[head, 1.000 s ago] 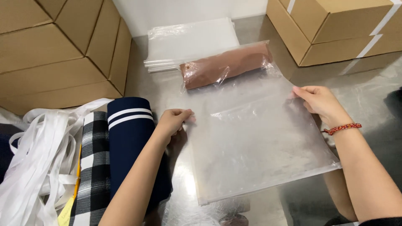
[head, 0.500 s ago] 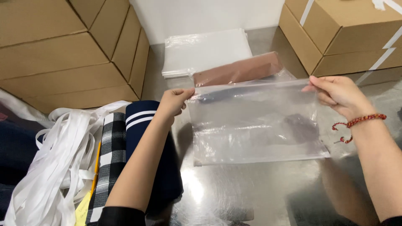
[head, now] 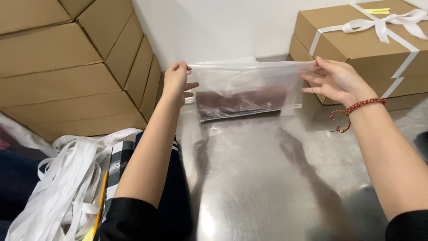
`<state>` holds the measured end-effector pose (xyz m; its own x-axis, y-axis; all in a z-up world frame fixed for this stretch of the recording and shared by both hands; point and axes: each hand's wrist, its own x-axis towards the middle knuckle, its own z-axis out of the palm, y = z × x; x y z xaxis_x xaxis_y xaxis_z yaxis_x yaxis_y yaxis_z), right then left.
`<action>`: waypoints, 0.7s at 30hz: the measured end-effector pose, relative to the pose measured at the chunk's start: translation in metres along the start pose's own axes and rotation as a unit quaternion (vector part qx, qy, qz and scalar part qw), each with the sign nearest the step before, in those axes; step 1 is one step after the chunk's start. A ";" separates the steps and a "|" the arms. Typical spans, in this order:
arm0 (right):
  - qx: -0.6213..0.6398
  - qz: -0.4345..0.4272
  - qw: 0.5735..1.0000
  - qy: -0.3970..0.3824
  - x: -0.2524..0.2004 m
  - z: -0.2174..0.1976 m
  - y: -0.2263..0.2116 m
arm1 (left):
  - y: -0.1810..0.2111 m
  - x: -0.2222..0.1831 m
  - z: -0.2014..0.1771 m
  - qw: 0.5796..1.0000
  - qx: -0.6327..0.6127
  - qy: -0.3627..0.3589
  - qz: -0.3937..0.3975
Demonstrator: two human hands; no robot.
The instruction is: The person writes on a yellow sticky note with a pencil and places it on a cardboard box tied with a white ribbon. They then move the box aside and place a rolled brown fabric item into a clear plastic bag, sealing it on a metal table.
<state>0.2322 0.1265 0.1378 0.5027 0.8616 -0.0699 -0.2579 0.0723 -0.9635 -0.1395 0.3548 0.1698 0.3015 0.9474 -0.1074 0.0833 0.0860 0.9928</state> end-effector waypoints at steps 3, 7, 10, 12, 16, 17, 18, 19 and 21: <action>0.021 -0.035 0.999 -0.003 -0.021 0.008 0.010 | -0.008 -0.009 0.001 0.999 -0.030 -0.005 0.024; 0.060 -0.056 0.996 -0.026 -0.041 -0.010 0.028 | -0.014 -0.039 -0.008 0.999 -0.040 -0.027 0.015; 0.073 -0.061 0.995 -0.030 -0.069 -0.017 0.040 | -0.023 -0.074 -0.020 0.998 -0.044 -0.043 0.006; 0.085 -0.071 0.993 -0.046 -0.088 -0.026 0.050 | -0.033 -0.100 -0.029 0.996 -0.048 -0.072 0.001; 0.041 -0.085 0.995 -0.021 -0.126 -0.054 0.079 | -0.059 -0.143 -0.049 0.994 -0.027 -0.106 -0.008; 0.031 -0.073 0.997 -0.016 -0.136 -0.064 0.087 | -0.061 -0.153 -0.053 0.992 -0.011 -0.124 -0.016; 0.021 -0.060 0.998 -0.010 -0.148 -0.075 0.095 | -0.064 -0.165 -0.057 0.989 0.004 -0.142 -0.026; 0.022 -0.056 0.998 -0.007 -0.153 -0.088 0.105 | -0.064 -0.172 -0.063 0.989 0.006 -0.144 -0.030; -0.079 0.021 0.996 -0.027 -0.164 -0.115 0.122 | -0.061 -0.184 -0.072 0.967 0.134 -0.190 -0.107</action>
<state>0.2133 -0.0638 0.0015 0.4480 0.8882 -0.1016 -0.1429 -0.0410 -0.9889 -0.2686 0.1979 0.1324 0.5737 0.7305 -0.3704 0.4102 0.1352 0.9019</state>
